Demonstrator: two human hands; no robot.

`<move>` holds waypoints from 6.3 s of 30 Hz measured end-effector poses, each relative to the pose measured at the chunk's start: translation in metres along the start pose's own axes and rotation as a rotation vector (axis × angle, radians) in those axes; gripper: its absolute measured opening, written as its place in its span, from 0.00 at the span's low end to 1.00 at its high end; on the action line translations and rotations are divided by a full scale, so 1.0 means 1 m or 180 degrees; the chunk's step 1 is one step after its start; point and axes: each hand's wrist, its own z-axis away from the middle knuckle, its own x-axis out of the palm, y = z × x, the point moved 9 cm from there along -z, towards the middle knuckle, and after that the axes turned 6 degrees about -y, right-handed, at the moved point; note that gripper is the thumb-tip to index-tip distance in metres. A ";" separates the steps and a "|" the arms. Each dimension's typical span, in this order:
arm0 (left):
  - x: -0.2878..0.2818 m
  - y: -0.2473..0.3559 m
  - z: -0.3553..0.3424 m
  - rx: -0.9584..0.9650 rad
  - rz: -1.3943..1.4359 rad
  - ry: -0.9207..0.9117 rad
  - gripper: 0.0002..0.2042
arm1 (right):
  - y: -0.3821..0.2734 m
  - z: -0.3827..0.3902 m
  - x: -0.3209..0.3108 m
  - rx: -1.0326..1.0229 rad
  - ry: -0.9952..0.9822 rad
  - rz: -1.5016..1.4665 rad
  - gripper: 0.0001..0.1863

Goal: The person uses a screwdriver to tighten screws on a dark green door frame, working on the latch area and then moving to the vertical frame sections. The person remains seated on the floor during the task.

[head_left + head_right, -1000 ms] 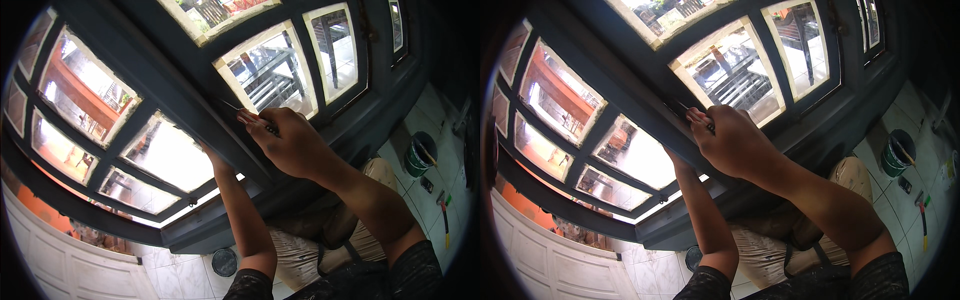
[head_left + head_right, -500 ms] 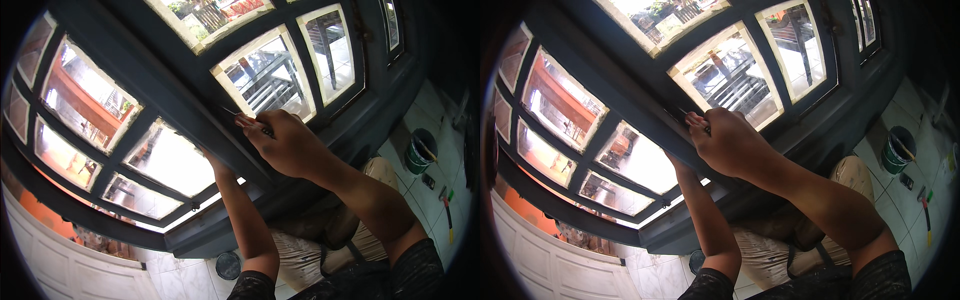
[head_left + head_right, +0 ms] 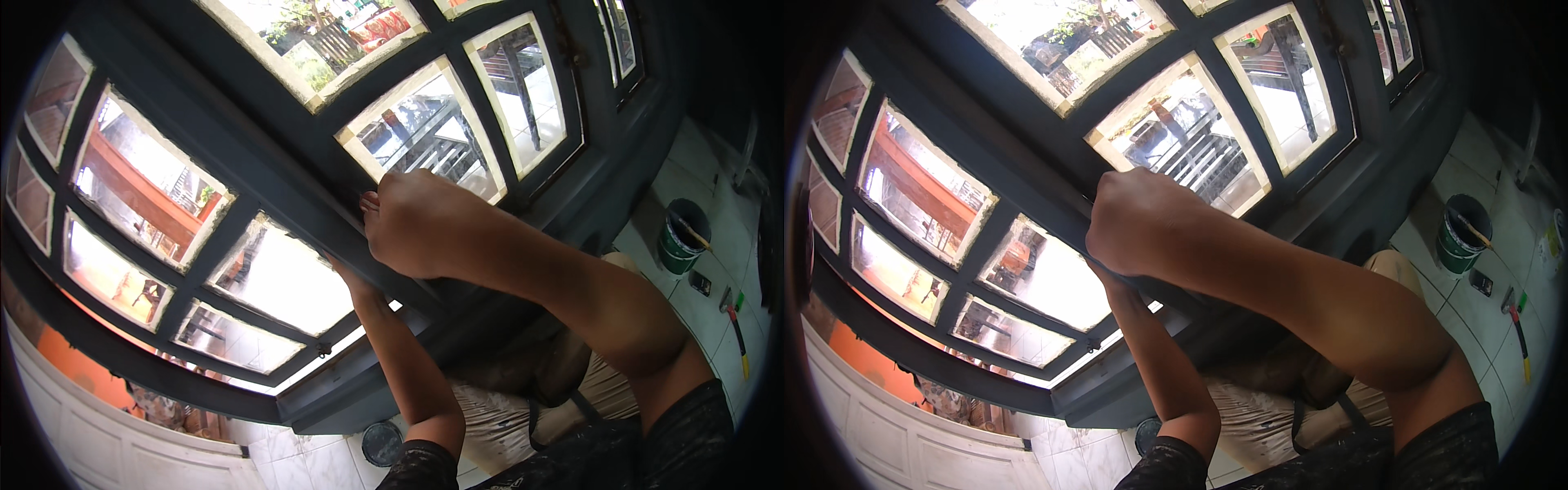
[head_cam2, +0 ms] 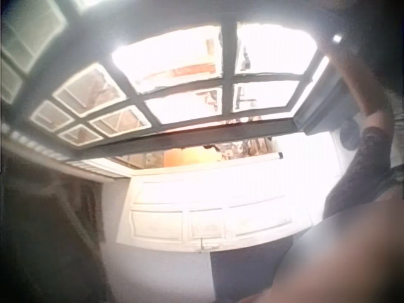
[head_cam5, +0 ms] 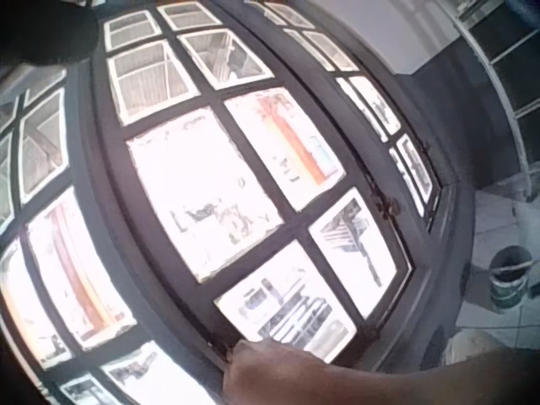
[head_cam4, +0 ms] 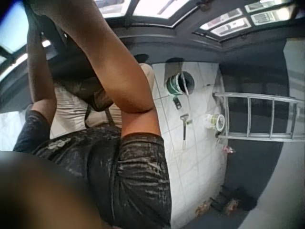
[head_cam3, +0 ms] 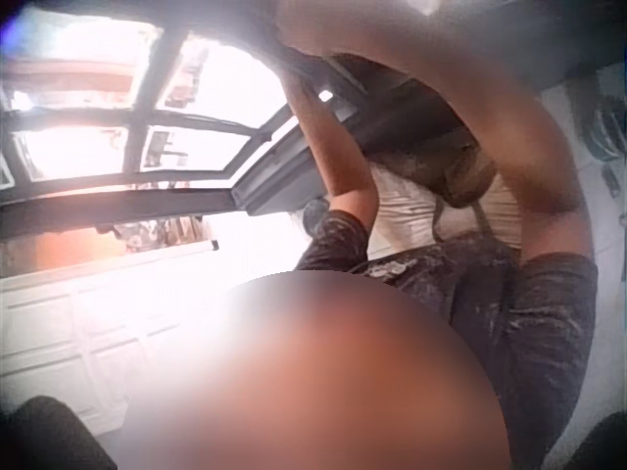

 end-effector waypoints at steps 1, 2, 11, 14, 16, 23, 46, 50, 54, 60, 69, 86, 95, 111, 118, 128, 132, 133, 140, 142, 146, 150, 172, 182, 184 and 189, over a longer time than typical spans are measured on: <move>0.004 -0.001 -0.001 0.0005 0.0054 -0.0030 0.25 | -0.001 -0.003 0.003 -0.0240 0.0133 0.0346 0.23; 0.005 -0.001 -0.001 -0.0003 0.0077 -0.0035 0.25 | -0.005 -0.001 0.003 -0.0236 0.0070 0.0414 0.23; 0.007 -0.002 0.004 -0.0071 0.0258 -0.0053 0.25 | -0.019 0.009 -0.002 0.0113 0.0097 0.0247 0.14; 0.005 -0.001 0.001 -0.0121 0.0366 -0.0065 0.24 | -0.035 0.010 0.006 -0.0042 0.0193 0.1512 0.09; 0.000 0.000 0.002 -0.0158 0.0414 -0.0039 0.24 | -0.046 0.016 0.016 -0.0412 0.0409 0.2551 0.09; 0.013 -0.001 0.009 -0.0139 0.0504 -0.0082 0.24 | -0.041 0.010 0.009 -0.0215 0.0459 0.1514 0.06; -0.005 -0.017 -0.003 -0.0029 0.1076 -0.0025 0.26 | 0.025 0.014 0.020 0.0502 -0.0419 -0.2303 0.18; 0.013 0.021 0.008 -0.0004 -0.0395 0.0032 0.21 | 0.037 0.007 0.044 0.0946 -0.0382 -0.3654 0.16; 0.018 0.015 0.007 -0.0045 0.0580 -0.0130 0.17 | 0.036 0.006 0.050 0.1085 -0.0562 -0.4126 0.14; 0.017 0.008 0.008 -0.0525 0.1455 -0.0044 0.23 | 0.024 0.005 0.021 0.0888 -0.0143 -0.2177 0.12; 0.013 -0.009 0.012 -0.0299 0.0791 0.0048 0.31 | -0.032 0.004 0.033 -0.0229 0.0269 0.1654 0.09; 0.010 -0.015 0.009 -0.0667 0.0933 -0.0289 0.36 | 0.028 0.012 0.007 0.1020 -0.0156 -0.2347 0.15; -0.006 -0.010 0.000 -0.0103 0.0177 -0.0318 0.29 | 0.042 0.005 0.010 0.0880 -0.0175 -0.2214 0.12; 0.020 0.017 0.007 0.0113 0.0139 -0.0160 0.25 | 0.037 0.008 0.007 0.0744 -0.0111 -0.1741 0.20; 0.000 -0.001 -0.003 0.0146 0.0087 -0.0183 0.24 | 0.033 0.008 0.006 0.0768 -0.0123 -0.1672 0.19; -0.001 -0.004 0.000 -0.0047 0.0196 -0.0179 0.25 | 0.030 0.010 0.008 0.0870 -0.0212 -0.1717 0.18; 0.006 0.005 0.004 0.0001 -0.0173 -0.0057 0.23 | 0.026 0.010 0.005 0.0933 -0.0071 -0.2074 0.17; 0.006 0.003 0.002 -0.0014 -0.0197 -0.0096 0.23 | 0.023 0.011 0.003 0.0956 -0.0214 -0.1817 0.17; 0.012 0.008 0.001 0.0252 0.0589 -0.0308 0.14 | 0.006 0.005 -0.005 0.0879 -0.0649 -0.0982 0.15; 0.016 0.011 0.005 0.0220 0.0740 -0.0074 0.13 | -0.005 -0.010 -0.001 0.0509 -0.0750 0.0171 0.12; 0.002 0.010 0.009 0.0060 0.0714 0.0282 0.19 | -0.031 -0.003 0.005 -0.0038 -0.0029 0.1138 0.07; 0.008 -0.003 0.001 -0.0206 0.0302 -0.0059 0.27 | -0.039 0.009 0.014 -0.0511 0.0149 0.2228 0.06; 0.014 0.011 0.026 -0.0722 0.0761 0.0265 0.34 | -0.040 -0.001 0.004 -0.0060 -0.0363 0.1493 0.10; 0.011 0.002 0.010 -0.0402 0.0507 0.0067 0.34 | 0.035 0.001 -0.033 0.0267 0.0425 0.0028 0.17; 0.003 -0.010 0.001 -0.0200 0.0465 -0.0042 0.33 | 0.054 0.009 -0.013 -0.0106 0.0279 -0.0446 0.20; -0.029 -0.031 -0.009 0.0279 0.0228 -0.0563 0.27 | 0.100 0.087 0.021 -0.0516 0.0626 -0.1371 0.16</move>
